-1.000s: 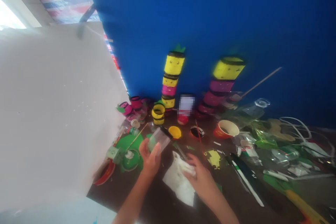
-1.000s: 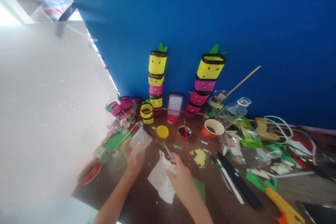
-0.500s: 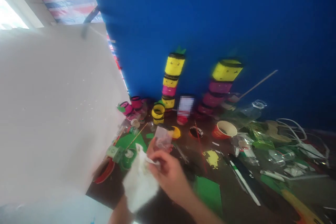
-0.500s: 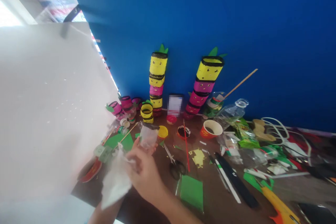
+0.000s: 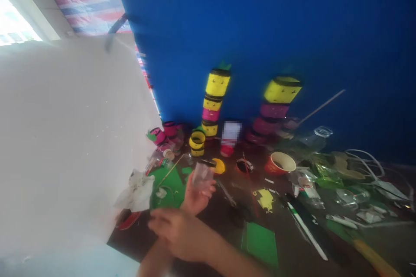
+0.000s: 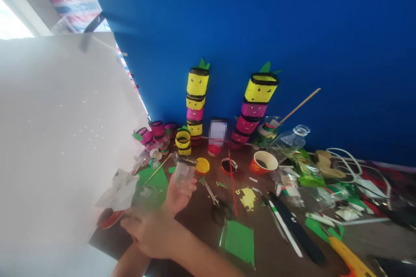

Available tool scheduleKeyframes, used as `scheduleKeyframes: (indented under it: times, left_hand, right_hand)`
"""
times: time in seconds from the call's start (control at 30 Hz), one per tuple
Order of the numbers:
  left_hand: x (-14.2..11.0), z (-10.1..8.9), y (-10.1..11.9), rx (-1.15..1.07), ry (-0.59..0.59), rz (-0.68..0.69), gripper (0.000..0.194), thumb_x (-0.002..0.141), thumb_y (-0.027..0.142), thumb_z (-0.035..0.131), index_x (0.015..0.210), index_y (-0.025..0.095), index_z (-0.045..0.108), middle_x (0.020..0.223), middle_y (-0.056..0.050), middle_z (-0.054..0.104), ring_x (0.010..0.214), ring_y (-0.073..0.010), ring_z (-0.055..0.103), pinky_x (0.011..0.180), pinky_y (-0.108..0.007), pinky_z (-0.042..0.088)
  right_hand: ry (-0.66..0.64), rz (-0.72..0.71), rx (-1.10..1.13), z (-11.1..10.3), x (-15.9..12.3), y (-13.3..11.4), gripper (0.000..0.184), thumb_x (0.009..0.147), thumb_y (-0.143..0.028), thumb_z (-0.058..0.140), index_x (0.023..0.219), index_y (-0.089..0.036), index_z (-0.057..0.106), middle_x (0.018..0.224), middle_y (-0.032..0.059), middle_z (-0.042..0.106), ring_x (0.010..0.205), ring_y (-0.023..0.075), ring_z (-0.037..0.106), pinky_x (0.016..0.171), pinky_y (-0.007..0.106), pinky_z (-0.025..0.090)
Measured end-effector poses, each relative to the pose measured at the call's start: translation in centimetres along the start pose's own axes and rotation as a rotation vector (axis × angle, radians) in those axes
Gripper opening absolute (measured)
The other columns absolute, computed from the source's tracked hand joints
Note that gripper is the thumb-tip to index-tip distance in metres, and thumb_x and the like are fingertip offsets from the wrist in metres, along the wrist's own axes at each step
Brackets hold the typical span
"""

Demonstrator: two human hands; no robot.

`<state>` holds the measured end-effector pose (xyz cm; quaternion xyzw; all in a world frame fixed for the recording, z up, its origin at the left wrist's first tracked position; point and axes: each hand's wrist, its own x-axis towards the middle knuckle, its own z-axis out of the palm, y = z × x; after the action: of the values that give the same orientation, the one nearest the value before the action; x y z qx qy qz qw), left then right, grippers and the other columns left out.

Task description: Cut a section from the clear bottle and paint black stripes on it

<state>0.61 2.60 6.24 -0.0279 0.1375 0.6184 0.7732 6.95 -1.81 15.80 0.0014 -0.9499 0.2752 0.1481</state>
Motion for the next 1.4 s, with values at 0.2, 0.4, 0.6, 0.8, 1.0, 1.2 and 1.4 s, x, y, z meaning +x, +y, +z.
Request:
scheduleKeyframes:
  times: [0.2,0.4,0.6,0.8,1.0,1.2,1.4]
  left_hand:
    - [0.8,-0.5,0.1,0.004,-0.019,-0.075,0.051,0.084,0.051,0.05,0.113,0.009,0.056,0.085,-0.012,0.062,0.067,-0.0126,0.057,0.042,-0.014,0.038]
    - [2.2,-2.2,-0.5,0.145,-0.102,-0.144,0.068,0.069,0.068,0.059,0.105,0.011,0.061,0.084,-0.012,0.065,0.063,-0.0149,0.059,0.049,-0.021,0.041]
    - [2.8,-2.9,-1.1,0.194,-0.179,-0.07,0.052,0.07,0.047,0.066,0.109,0.013,0.061,0.097,-0.01,0.067,0.093,-0.0258,0.062,0.083,-0.037,0.044]
    - [3.0,-3.2,-0.1,0.401,-0.392,-0.189,0.068,0.066,0.052,0.068,0.121,0.013,0.055,0.112,-0.014,0.063,0.107,-0.0302,0.058,0.095,-0.043,0.036]
    - [3.3,-3.4,0.2,0.534,-0.424,-0.084,0.07,0.063,0.049,0.076,0.12,0.014,0.055,0.111,-0.015,0.062,0.106,-0.027,0.057,0.081,-0.032,0.041]
    - [3.0,-3.5,-0.6,0.674,-0.377,-0.062,0.062,0.067,0.052,0.073,0.113,0.013,0.058,0.108,-0.016,0.063,0.1,-0.0244,0.06,0.077,-0.03,0.044]
    - [2.9,-3.2,-1.3,0.83,-0.297,-0.018,0.062,0.07,0.052,0.069,0.119,0.018,0.052,0.1,-0.012,0.063,0.051,-0.005,0.049,0.035,-0.011,0.031]
  right_hand:
    - [0.657,0.233,-0.405,-4.9,-13.3,4.5,0.031,0.089,-0.014,0.038,0.112,-0.021,0.058,0.09,0.0045,0.069,0.084,0.0147,0.064,0.078,0.026,0.051]
    - [0.651,0.743,-0.806,-6.3,-22.2,12.1,0.035,0.088,-0.018,0.041,0.119,-0.02,0.057,0.095,0.009,0.065,0.078,0.0191,0.064,0.065,0.029,0.053]
    - [0.449,0.612,-0.698,-3.8,-20.7,15.3,0.057,0.072,-0.001,0.042,0.119,-0.027,0.06,0.09,0.0059,0.063,0.059,0.0134,0.06,0.054,0.025,0.052]
    - [0.792,0.504,-0.605,-3.0,-20.3,14.8,0.029,0.086,-0.015,0.043,0.099,-0.022,0.067,0.09,0.0077,0.069,0.083,0.0182,0.067,0.074,0.032,0.056]
    - [1.385,0.603,-0.415,-2.9,-19.6,12.9,0.013,0.085,-0.029,0.055,0.082,-0.018,0.061,0.07,0.004,0.067,0.066,0.0174,0.065,0.064,0.034,0.055]
    - [1.701,0.613,0.365,-3.6,-19.1,11.7,0.028,0.076,-0.044,0.063,0.081,-0.016,0.065,0.065,0.0041,0.067,0.054,0.0169,0.063,0.052,0.033,0.054]
    - [1.599,0.572,0.635,-4.7,-18.8,9.3,0.022,0.059,-0.031,0.08,0.066,-0.021,0.062,0.058,-0.0008,0.063,0.045,0.0111,0.057,0.042,0.022,0.048]
